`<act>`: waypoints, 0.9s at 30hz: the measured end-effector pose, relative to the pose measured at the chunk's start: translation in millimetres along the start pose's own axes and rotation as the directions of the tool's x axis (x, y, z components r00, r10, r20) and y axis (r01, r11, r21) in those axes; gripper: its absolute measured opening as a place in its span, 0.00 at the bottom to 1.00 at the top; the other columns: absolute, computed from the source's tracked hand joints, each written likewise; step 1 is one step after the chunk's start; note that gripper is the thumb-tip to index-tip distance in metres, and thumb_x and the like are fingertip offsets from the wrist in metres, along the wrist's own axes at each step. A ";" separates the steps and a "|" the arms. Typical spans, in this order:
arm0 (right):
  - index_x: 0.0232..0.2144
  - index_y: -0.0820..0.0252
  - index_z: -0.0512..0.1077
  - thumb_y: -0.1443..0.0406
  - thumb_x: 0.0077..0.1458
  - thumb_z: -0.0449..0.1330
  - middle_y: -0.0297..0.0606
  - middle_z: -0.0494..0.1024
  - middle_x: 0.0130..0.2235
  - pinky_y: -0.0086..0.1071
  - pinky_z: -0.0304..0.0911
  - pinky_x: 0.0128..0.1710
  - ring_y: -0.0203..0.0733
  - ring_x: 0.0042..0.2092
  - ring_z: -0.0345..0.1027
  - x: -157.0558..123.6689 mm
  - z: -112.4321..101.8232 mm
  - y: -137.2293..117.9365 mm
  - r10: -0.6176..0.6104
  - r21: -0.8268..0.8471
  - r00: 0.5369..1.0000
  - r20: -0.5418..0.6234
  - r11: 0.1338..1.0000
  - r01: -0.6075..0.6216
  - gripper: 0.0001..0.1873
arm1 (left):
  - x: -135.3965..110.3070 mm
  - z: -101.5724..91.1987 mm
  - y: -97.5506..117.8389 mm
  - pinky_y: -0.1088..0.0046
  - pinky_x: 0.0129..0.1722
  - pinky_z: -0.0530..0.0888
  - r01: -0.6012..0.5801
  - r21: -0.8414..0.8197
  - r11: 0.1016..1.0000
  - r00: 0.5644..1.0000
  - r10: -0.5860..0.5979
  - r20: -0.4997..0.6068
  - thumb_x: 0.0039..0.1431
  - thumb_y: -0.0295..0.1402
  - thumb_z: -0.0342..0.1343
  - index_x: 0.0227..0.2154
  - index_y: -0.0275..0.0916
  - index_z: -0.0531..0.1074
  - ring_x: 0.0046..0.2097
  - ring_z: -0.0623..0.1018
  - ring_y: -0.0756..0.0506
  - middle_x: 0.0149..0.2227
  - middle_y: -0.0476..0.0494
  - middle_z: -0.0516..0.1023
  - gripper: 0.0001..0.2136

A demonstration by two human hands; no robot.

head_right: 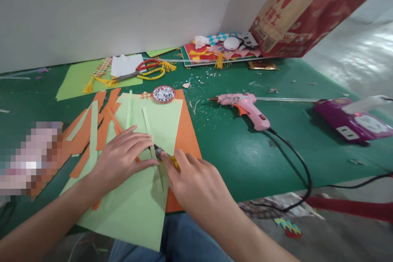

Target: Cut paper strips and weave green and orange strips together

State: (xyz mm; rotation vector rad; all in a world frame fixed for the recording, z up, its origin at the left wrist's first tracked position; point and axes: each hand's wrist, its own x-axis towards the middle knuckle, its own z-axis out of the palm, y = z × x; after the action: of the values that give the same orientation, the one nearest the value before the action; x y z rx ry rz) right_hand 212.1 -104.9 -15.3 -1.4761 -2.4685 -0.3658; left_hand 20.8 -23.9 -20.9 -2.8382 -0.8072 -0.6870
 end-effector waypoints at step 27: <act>0.49 0.62 0.71 0.70 0.57 0.53 0.39 0.72 0.30 0.29 0.50 0.20 0.35 0.26 0.67 16.1 9.3 4.8 0.050 -0.023 0.997 0.063 0.999 -0.049 0.18 | -4.9 8.1 -4.9 0.56 0.52 0.73 0.158 -0.012 0.987 0.987 -0.158 0.031 0.56 0.56 0.46 0.47 0.31 0.71 0.51 0.76 0.37 0.49 0.33 0.77 0.31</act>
State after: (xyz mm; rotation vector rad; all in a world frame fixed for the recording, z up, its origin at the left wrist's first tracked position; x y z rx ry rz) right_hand 208.1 -86.4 -18.3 -1.5779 -2.4791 -0.3423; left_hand 17.7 -20.2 -30.5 -2.8265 -1.0453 -0.6731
